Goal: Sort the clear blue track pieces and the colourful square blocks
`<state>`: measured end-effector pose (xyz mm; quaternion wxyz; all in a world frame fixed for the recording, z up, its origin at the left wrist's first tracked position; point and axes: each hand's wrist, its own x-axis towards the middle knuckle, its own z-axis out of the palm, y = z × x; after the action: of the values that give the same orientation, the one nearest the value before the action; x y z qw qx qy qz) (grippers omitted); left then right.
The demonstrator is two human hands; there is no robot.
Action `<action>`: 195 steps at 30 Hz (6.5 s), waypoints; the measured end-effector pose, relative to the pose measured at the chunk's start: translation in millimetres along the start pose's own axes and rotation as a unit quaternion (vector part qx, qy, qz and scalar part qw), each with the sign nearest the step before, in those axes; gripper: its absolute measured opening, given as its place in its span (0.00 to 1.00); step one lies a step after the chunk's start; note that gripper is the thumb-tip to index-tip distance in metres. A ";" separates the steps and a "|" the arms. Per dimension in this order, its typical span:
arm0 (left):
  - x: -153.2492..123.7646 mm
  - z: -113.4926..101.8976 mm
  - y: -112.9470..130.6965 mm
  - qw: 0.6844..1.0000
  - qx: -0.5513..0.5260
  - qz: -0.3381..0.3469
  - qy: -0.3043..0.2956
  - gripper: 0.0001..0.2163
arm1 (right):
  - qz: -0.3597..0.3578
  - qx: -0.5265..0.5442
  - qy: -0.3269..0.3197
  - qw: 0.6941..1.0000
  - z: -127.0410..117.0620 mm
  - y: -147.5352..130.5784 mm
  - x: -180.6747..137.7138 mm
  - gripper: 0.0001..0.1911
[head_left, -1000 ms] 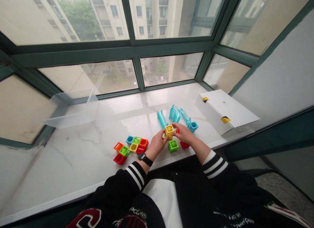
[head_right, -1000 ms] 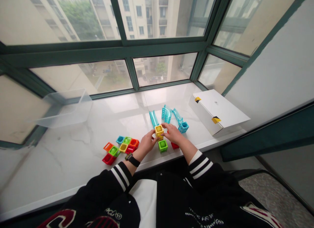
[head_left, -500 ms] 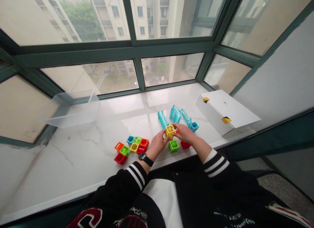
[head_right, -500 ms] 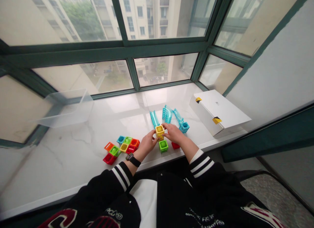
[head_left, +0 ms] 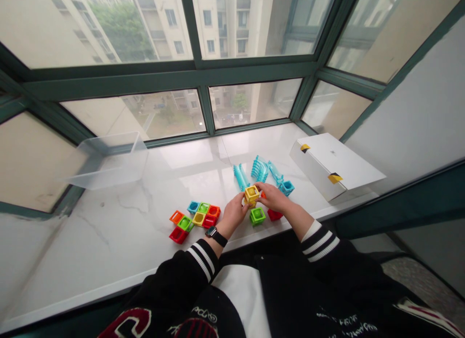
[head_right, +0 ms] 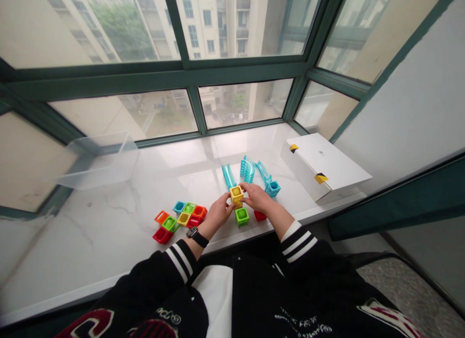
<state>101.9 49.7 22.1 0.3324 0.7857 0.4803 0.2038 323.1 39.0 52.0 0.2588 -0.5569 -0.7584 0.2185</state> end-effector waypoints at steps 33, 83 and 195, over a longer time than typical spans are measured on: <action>-3.0 -8.6 -8.2 1.000 -0.002 0.010 0.001 0.25 | 0.008 0.001 -0.025 1.000 -0.4 3.2 -1.1 0.30; -169.8 -124.2 -132.7 0.965 0.191 -0.102 0.149 0.15 | -0.004 0.197 0.335 0.921 1.0 -72.3 -50.2 0.15; -134.5 -86.0 -7.3 0.908 -0.400 0.059 0.111 0.23 | -0.169 0.215 0.010 0.962 40.2 -138.0 -33.6 0.35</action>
<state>-18.9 -39.6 76.6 0.5506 0.5860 0.3449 0.4842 204.9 -34.1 101.5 0.4133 -0.3540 -0.7738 0.3240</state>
